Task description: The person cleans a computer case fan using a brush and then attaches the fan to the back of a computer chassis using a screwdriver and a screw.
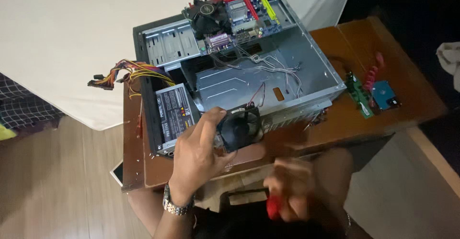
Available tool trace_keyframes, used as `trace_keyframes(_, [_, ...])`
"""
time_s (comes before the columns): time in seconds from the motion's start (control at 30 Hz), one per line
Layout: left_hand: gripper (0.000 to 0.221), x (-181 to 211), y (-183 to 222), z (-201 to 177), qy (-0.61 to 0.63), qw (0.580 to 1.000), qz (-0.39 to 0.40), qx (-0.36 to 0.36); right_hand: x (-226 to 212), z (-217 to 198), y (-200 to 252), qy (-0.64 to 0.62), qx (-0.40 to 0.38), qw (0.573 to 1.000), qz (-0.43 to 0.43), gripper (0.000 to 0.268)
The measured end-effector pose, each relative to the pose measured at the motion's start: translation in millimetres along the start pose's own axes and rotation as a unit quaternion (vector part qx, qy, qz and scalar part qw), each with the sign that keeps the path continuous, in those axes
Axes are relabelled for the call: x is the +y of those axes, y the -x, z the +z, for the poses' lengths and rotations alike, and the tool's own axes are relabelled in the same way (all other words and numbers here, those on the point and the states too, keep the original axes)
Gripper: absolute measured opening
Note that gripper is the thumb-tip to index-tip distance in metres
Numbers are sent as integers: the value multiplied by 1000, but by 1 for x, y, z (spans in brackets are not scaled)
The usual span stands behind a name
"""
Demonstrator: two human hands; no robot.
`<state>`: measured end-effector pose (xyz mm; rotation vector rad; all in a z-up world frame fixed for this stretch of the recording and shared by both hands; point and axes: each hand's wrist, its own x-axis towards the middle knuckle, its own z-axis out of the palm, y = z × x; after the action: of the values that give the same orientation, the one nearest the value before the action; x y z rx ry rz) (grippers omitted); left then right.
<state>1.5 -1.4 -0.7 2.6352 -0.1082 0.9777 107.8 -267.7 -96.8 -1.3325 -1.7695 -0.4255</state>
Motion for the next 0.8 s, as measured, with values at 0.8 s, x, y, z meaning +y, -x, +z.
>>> trace_keyframes(0.8, [88, 13, 17, -2, -40, 996, -76, -11, 35, -53, 108, 205, 7, 907, 369, 63])
